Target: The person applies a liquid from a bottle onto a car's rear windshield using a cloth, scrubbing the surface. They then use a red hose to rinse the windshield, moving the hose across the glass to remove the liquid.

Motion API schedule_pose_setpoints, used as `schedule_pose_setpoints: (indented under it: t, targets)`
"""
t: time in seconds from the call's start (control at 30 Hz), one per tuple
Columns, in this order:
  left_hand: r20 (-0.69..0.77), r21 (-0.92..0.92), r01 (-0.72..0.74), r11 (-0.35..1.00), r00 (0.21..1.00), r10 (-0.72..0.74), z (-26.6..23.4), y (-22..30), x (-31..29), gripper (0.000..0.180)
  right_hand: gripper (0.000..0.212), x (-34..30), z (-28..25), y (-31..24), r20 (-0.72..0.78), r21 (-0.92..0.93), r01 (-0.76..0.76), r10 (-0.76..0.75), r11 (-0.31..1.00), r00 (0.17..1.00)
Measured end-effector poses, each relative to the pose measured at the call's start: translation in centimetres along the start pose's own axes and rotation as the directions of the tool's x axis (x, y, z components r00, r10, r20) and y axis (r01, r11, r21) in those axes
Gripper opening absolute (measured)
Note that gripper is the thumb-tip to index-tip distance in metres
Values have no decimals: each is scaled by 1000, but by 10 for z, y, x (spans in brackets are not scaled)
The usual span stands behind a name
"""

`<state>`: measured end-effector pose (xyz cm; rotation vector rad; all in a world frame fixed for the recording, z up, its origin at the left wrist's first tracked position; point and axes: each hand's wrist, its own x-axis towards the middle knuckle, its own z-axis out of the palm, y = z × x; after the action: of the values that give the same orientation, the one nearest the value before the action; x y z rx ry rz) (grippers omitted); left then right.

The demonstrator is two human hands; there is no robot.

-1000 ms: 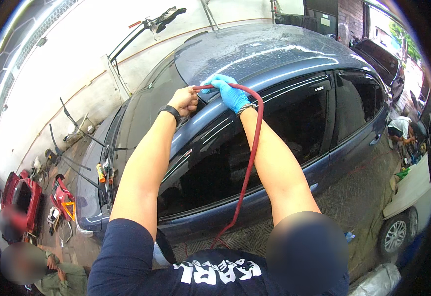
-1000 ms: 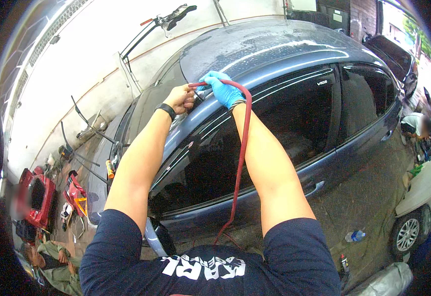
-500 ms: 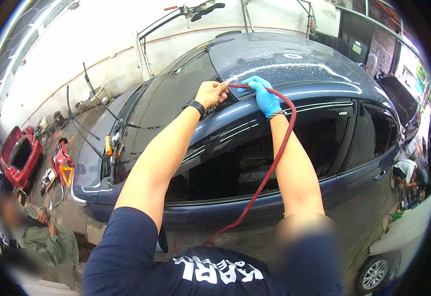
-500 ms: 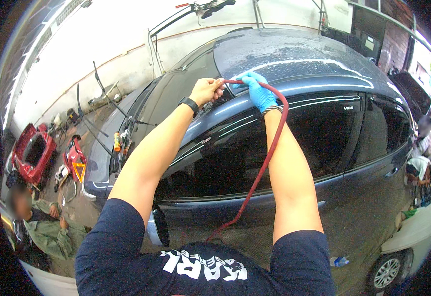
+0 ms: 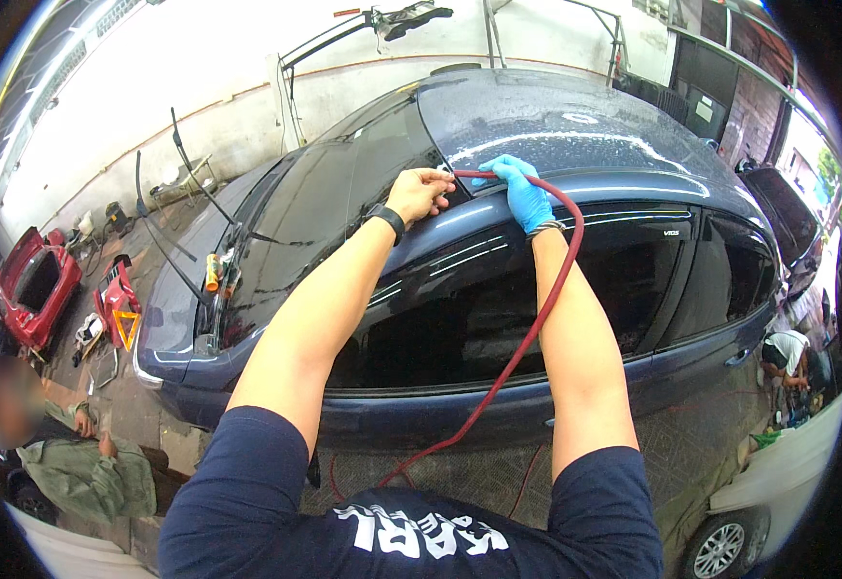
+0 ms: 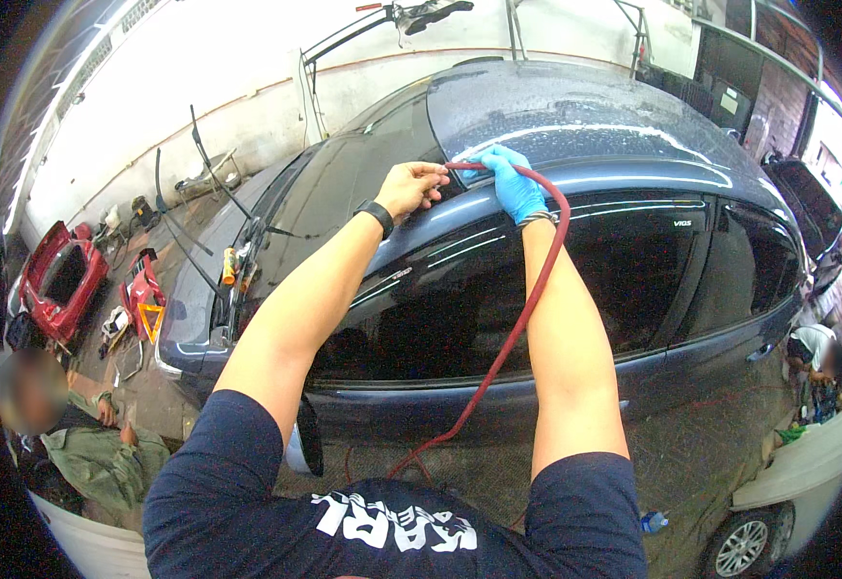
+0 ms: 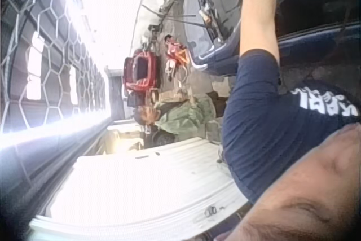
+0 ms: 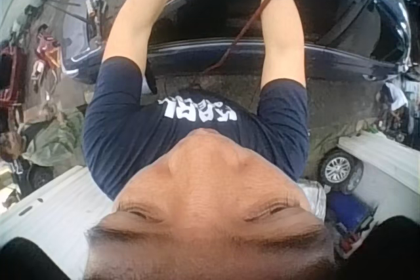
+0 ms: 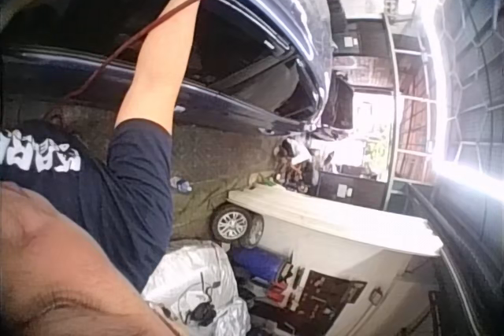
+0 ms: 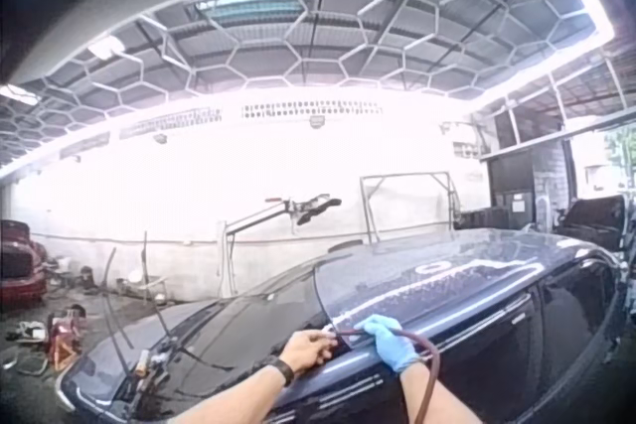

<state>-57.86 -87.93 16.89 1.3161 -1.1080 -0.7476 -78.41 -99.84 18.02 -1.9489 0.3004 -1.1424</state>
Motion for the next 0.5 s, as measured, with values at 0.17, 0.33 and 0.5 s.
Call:
schedule_pose_setpoints:
  t: [0.17, 0.33, 0.5]
  targets:
    - [-95, 312, -135, 941, 980, 172, -12, -13, 11, 21, 33, 9, 6, 4, 41, -62, 45, -42, 997, 998]
    - [33, 754, -325, 571, 887, 461, -5, -12, -36, 29, 29, 1, -8, 2, 58, 0, -13, 13, 1000, 998]
    - [214, 810, -440, 387, 837, 504, -22, -14, -95, 42, 28, -1, -6, -21, 91, -62, -91, 96, 994, 991]
